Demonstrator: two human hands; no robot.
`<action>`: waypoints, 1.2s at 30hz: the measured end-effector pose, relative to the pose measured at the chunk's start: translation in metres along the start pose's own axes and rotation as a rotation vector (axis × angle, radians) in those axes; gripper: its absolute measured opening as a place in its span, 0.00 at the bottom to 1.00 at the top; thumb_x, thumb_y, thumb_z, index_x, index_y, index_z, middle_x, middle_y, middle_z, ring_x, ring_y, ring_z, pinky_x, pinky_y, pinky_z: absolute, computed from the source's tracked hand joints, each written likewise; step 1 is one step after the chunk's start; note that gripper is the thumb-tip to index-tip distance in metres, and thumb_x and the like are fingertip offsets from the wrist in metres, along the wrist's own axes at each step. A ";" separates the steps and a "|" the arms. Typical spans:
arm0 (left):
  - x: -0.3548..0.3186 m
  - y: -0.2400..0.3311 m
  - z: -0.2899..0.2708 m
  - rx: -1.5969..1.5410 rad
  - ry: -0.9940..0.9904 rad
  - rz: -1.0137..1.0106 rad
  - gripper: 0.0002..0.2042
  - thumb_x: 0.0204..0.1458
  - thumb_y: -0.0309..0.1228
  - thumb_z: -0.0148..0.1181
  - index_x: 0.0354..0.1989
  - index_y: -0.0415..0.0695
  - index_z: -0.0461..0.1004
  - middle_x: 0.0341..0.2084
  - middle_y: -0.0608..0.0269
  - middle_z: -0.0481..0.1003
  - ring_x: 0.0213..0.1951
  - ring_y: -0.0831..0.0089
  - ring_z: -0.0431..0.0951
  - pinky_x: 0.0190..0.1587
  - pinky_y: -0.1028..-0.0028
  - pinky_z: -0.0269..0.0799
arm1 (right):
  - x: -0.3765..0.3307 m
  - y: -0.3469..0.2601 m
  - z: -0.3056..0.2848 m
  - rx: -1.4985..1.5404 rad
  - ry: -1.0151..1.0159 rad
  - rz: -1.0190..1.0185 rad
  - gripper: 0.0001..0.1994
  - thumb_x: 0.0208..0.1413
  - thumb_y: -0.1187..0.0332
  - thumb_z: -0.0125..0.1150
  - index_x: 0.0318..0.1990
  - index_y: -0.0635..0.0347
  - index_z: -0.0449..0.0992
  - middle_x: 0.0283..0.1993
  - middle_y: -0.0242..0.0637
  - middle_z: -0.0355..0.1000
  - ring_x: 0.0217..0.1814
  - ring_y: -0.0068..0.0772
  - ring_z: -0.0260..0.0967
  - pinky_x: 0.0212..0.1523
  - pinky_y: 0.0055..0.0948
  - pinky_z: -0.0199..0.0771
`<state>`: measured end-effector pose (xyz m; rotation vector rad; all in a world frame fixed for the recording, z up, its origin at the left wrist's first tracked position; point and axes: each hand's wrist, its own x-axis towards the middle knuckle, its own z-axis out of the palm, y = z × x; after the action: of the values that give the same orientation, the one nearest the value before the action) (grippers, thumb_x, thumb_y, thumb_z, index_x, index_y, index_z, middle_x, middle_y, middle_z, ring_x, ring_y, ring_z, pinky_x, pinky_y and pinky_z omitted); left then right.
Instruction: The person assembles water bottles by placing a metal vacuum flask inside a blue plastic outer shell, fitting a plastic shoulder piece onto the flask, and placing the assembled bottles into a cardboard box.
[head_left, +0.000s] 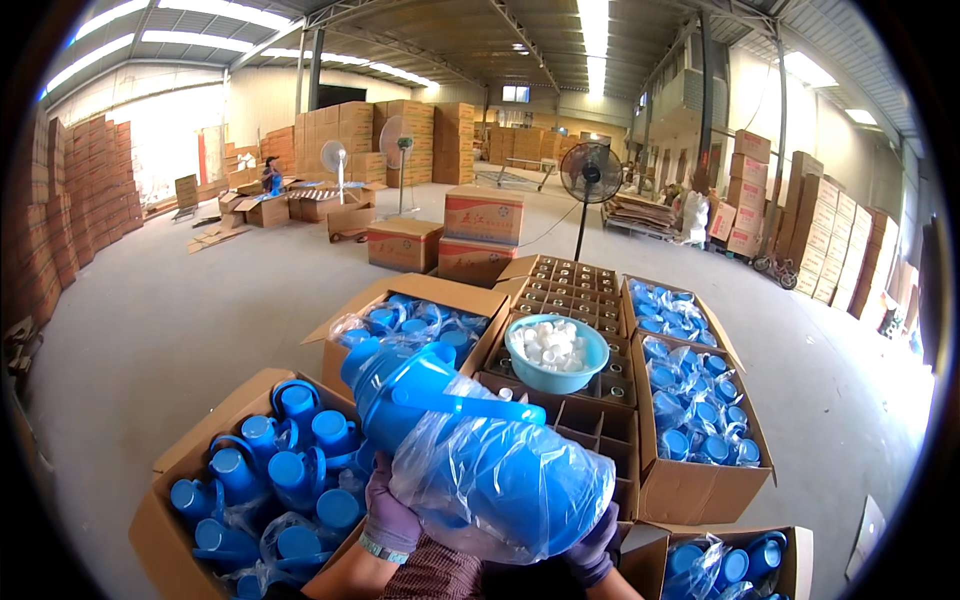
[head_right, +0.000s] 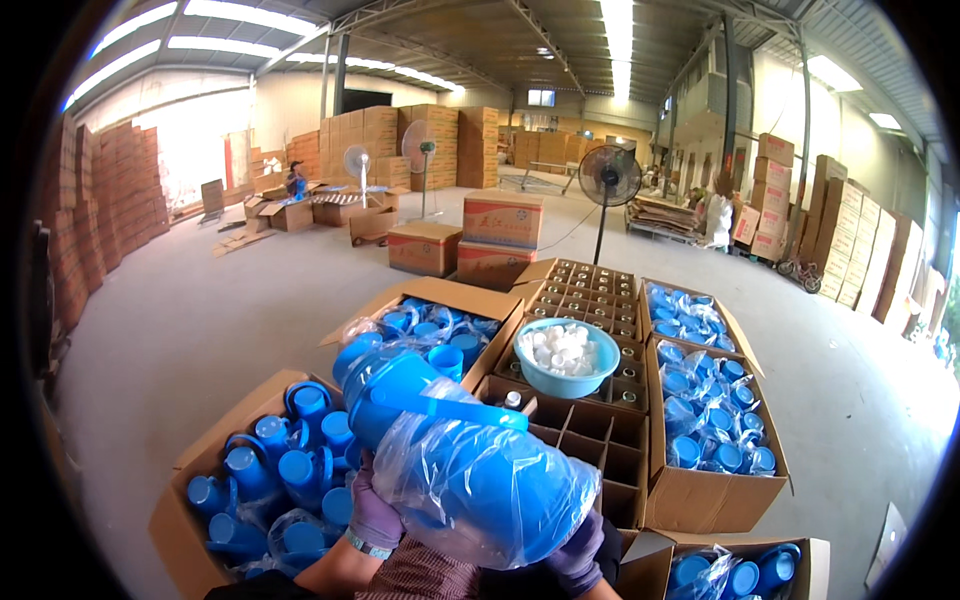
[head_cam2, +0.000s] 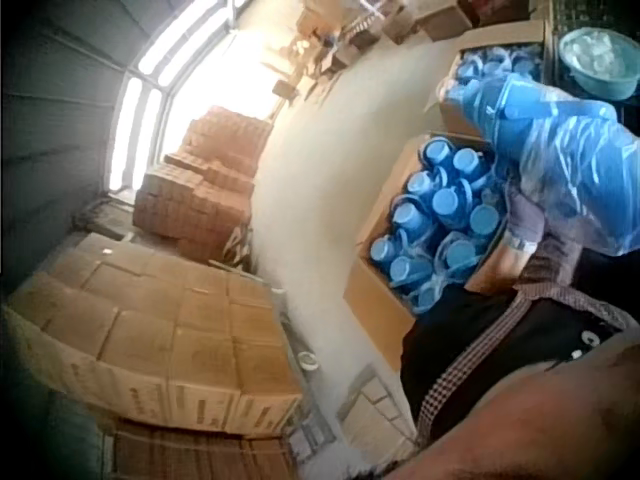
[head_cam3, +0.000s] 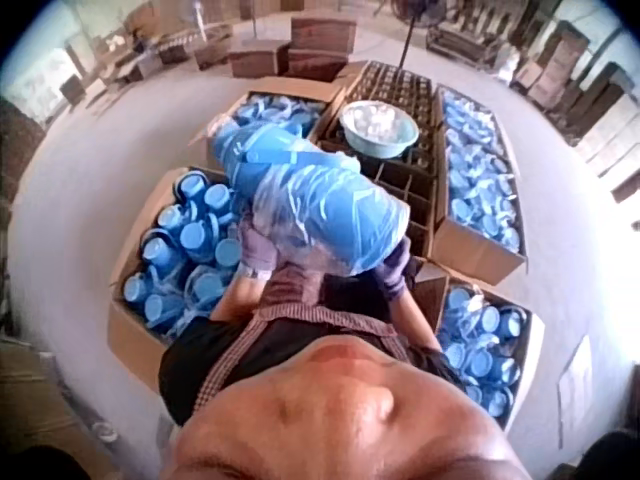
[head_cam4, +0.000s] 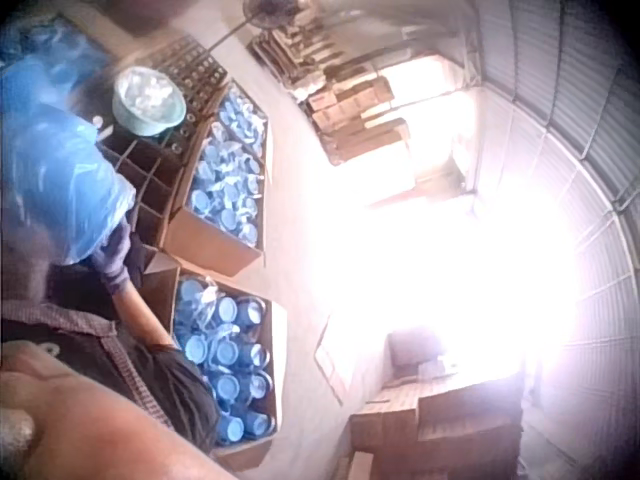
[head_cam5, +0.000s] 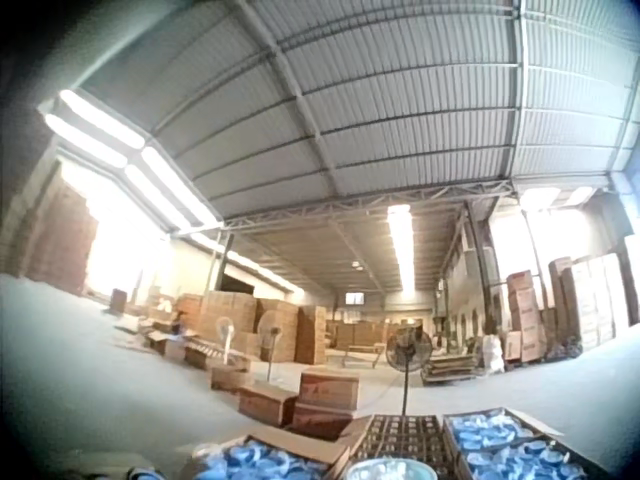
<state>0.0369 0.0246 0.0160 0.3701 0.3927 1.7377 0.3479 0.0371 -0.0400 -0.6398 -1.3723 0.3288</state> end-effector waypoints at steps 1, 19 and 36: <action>-0.002 0.001 0.007 -0.018 -0.047 -0.037 0.33 0.69 0.57 0.48 0.68 0.39 0.68 0.66 0.49 0.72 0.64 0.49 0.73 0.67 0.48 0.69 | -0.006 0.000 0.008 0.023 0.023 0.069 0.41 0.36 0.63 0.89 0.58 0.65 0.70 0.54 0.44 0.79 0.55 0.39 0.79 0.59 0.39 0.77; 0.004 -0.012 0.020 -0.029 -0.045 -0.121 0.37 0.69 0.60 0.44 0.72 0.38 0.64 0.69 0.45 0.68 0.68 0.45 0.68 0.70 0.39 0.63 | 0.004 -0.015 -0.003 0.596 -0.010 0.558 0.25 0.64 0.64 0.65 0.66 0.63 0.69 0.61 0.46 0.76 0.60 0.43 0.77 0.60 0.39 0.78; 0.012 -0.013 0.024 -0.037 0.058 -0.176 0.35 0.70 0.58 0.43 0.71 0.40 0.63 0.69 0.46 0.67 0.69 0.46 0.67 0.72 0.43 0.62 | 0.024 -0.019 -0.019 -0.444 -0.240 -0.110 0.24 0.55 0.64 0.69 0.58 0.66 0.75 0.55 0.55 0.76 0.55 0.64 0.76 0.56 0.54 0.77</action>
<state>0.0568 0.0404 0.0316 0.2516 0.4214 1.5842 0.3677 0.0314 -0.0112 -0.9069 -1.7238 0.0068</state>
